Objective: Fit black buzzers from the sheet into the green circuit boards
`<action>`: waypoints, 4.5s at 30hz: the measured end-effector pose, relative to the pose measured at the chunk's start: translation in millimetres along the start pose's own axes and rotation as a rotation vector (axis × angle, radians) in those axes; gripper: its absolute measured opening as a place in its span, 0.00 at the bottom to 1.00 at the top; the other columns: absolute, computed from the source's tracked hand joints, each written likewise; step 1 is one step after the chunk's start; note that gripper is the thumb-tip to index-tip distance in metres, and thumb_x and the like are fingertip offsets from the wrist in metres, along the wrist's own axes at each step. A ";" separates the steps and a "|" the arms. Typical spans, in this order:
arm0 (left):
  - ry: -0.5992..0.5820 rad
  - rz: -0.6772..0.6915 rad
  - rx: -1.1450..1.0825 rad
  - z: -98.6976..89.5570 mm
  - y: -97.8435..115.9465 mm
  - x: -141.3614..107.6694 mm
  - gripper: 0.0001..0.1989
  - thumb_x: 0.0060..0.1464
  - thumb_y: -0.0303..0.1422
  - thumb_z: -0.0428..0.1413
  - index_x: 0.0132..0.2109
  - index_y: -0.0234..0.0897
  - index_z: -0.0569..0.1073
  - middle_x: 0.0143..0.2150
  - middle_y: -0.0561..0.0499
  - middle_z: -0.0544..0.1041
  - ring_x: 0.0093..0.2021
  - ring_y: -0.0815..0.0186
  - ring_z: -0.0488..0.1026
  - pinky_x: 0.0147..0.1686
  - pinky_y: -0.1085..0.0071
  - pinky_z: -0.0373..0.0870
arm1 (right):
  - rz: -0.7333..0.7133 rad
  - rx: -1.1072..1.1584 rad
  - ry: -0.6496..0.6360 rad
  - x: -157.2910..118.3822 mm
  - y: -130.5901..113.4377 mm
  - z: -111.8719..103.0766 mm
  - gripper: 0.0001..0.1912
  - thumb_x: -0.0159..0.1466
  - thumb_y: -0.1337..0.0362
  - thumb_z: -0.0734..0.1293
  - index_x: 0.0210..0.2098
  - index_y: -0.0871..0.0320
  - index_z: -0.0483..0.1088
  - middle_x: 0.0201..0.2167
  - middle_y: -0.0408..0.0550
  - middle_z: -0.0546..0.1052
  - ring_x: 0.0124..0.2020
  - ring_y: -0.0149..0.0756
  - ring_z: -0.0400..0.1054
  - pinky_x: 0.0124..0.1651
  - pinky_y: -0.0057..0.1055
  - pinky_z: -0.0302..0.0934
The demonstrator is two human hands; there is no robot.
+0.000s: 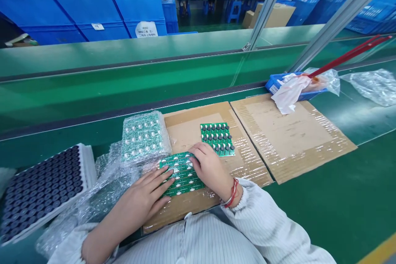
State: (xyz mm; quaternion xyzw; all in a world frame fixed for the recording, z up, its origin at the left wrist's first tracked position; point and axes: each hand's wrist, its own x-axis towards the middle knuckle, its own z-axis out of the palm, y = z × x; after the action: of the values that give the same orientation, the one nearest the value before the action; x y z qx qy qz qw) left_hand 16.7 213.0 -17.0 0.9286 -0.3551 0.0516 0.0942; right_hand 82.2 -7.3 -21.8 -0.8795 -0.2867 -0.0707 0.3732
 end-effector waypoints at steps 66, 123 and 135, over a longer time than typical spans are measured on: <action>0.107 -0.048 -0.006 6.6 3.6 -15.1 0.11 0.58 0.30 0.51 0.47 0.34 0.73 0.47 0.46 0.76 0.47 0.58 0.70 0.43 0.59 0.70 | 0.292 0.299 -0.477 36.9 95.9 -103.4 0.23 0.55 0.69 0.60 0.51 0.60 0.63 0.42 0.50 0.74 0.45 0.40 0.68 0.50 0.42 0.62; 0.230 -0.127 -0.041 -37.1 16.9 -22.4 0.14 0.58 0.28 0.51 0.51 0.32 0.69 0.52 0.47 0.74 0.58 0.65 0.65 0.56 0.66 0.67 | 0.680 -0.155 -0.015 -37.6 97.7 -112.0 0.23 0.46 0.42 0.65 0.36 0.48 0.69 0.33 0.60 0.74 0.29 0.53 0.69 0.32 0.50 0.61; 0.356 -1.365 -0.146 -51.2 -69.2 -162.5 0.35 0.54 0.47 0.50 0.63 0.29 0.57 0.60 0.34 0.64 0.58 0.48 0.65 0.54 0.51 0.64 | -0.124 0.042 -0.433 90.6 -59.0 -27.9 0.16 0.61 0.55 0.61 0.46 0.54 0.69 0.41 0.51 0.74 0.37 0.45 0.70 0.39 0.41 0.64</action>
State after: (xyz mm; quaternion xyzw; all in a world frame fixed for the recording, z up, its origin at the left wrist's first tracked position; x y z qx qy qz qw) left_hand -59.1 379.9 -3.0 0.9127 0.3243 0.1081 0.2239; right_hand 126.7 47.1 65.0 -0.8468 -0.4151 0.1029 0.3162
